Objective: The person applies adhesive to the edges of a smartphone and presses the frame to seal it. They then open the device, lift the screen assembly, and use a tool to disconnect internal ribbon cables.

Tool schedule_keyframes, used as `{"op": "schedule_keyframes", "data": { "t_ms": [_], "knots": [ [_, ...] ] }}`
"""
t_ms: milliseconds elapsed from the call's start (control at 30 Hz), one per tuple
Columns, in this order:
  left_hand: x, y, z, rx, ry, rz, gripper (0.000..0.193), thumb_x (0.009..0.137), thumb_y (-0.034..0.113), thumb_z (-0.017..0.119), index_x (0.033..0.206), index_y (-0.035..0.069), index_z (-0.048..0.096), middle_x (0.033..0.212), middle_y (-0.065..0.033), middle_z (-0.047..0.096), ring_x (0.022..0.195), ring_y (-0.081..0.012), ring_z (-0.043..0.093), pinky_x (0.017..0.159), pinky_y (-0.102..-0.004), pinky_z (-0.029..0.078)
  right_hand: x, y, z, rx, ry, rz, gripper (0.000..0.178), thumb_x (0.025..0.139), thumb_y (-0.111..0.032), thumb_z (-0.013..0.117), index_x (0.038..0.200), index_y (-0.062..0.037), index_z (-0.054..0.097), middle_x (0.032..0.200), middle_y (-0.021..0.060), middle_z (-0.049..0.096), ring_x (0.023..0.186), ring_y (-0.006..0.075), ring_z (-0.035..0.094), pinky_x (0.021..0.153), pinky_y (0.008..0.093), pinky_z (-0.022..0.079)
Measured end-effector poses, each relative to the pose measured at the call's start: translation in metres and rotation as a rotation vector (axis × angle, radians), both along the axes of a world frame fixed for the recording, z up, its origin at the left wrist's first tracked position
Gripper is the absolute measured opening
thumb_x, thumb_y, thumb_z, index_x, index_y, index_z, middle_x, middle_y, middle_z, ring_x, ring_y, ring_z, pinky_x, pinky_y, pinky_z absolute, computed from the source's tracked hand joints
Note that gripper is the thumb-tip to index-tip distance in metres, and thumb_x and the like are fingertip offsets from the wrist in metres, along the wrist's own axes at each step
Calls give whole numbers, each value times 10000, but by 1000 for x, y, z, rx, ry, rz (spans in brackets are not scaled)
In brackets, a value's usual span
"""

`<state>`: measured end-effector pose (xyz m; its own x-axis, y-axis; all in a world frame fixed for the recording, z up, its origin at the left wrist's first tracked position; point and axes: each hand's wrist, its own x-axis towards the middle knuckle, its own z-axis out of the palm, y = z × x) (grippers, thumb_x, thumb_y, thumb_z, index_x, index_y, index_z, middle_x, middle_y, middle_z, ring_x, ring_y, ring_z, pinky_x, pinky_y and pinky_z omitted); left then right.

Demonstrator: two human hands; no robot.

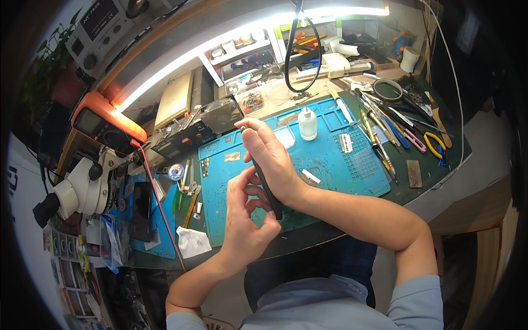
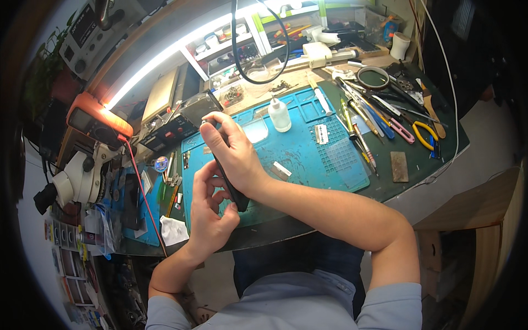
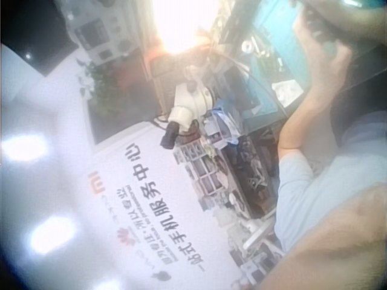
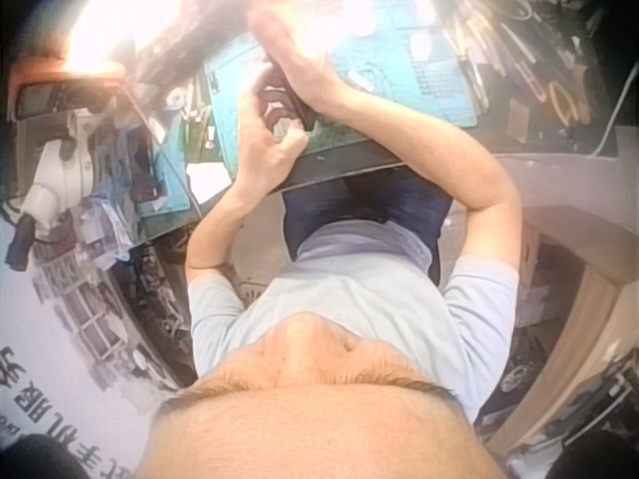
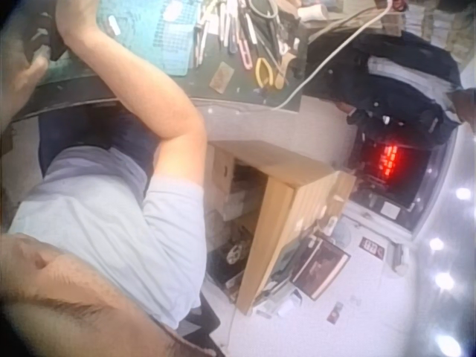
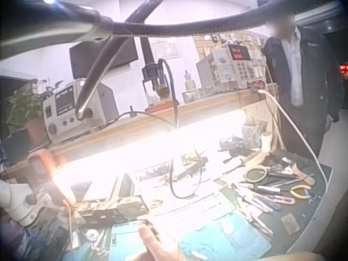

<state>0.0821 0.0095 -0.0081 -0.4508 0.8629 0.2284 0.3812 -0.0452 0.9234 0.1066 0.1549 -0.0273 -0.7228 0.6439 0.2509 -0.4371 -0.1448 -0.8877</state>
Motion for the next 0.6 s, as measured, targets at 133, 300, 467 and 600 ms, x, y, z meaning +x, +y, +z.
{"op": "schedule_keyframes", "data": {
  "t_ms": [133,300,467,600],
  "knots": [
    [-2,1,-3,40,-1,20,796,756,-80,556,1513,-10,320,1377,-97,444,1140,-171,532,943,-322,503,6,-3,6,6,-10,39,572,1021,-535,611,1338,-60,576,952,42,542,885,103,521,780,272,464],
    [-5,2,2,25,41,10,802,761,-68,557,1524,-5,318,1402,-92,449,1165,-173,536,964,-329,495,5,-3,4,-43,41,71,549,1025,-507,620,1334,-56,575,926,21,544,830,83,522,732,253,464],
    [-10,9,3,90,37,0,816,732,-120,600,1503,1,362,1295,-119,447,1014,-175,554,852,-320,532,5,-4,7,-92,59,103,543,1026,-505,619,1329,-57,574,931,24,569,816,70,543,698,245,471],
    [-13,11,3,75,-26,9,802,751,-97,575,1514,-9,343,1334,-119,460,1078,-177,551,908,-329,526,3,-1,4,-61,49,117,504,1047,-480,590,1343,-74,550,916,6,557,787,51,549,661,224,467]
  ]
}}
